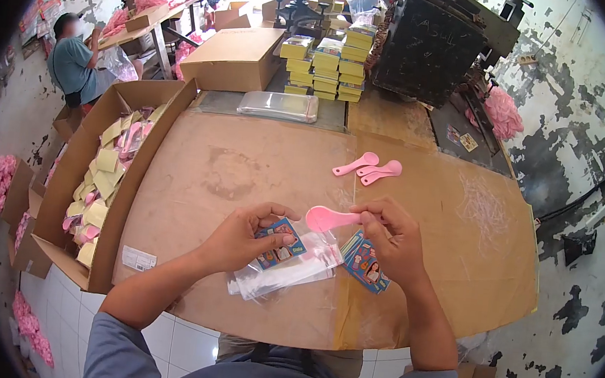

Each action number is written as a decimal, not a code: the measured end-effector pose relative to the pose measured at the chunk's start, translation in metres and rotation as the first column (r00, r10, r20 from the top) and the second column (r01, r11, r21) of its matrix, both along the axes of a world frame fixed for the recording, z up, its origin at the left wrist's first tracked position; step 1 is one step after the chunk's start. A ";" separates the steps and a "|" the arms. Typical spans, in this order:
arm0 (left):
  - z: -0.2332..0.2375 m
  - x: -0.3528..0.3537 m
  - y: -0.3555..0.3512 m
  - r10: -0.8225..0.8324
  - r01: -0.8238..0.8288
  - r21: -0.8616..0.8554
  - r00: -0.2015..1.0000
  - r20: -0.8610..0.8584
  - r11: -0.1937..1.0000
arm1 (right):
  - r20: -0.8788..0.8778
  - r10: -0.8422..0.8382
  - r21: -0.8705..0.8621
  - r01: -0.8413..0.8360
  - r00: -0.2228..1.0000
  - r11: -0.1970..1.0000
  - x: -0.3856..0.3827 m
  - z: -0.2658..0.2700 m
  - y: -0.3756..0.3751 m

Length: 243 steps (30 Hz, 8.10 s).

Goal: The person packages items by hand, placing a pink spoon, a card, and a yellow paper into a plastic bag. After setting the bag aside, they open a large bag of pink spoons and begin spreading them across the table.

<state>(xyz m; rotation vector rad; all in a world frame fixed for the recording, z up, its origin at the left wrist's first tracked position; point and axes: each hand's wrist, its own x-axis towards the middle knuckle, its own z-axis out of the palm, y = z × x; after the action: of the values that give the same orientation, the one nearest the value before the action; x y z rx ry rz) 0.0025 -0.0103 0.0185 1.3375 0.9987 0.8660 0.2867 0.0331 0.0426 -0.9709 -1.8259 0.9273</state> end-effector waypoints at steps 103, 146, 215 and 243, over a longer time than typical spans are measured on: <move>-0.006 0.005 -0.002 0.116 -0.134 0.120 0.983 0.143 0.984 | 0.287 0.195 -0.111 -0.170 0.938 0.979 0.013 0.029 0.002; -0.014 -0.002 0.006 0.120 -0.136 0.097 0.981 0.150 0.986 | -0.147 0.323 -0.360 -0.355 0.935 0.863 -0.021 -0.028 0.003; -0.014 0.012 -0.002 -0.012 0.011 0.006 0.996 0.085 1.000 | -0.024 -0.018 0.007 0.018 1.000 1.000 -0.006 -0.029 -0.015; -0.009 0.015 -0.008 -0.112 0.119 0.142 0.992 -0.058 0.983 | 0.070 0.142 0.135 -0.150 0.987 0.979 -0.019 -0.026 -0.018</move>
<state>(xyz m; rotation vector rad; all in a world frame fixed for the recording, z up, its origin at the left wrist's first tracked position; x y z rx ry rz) 0.0177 -0.0188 0.0092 1.5322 0.9005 0.8334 0.2677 0.0148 0.0167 -0.7937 -2.0058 0.8529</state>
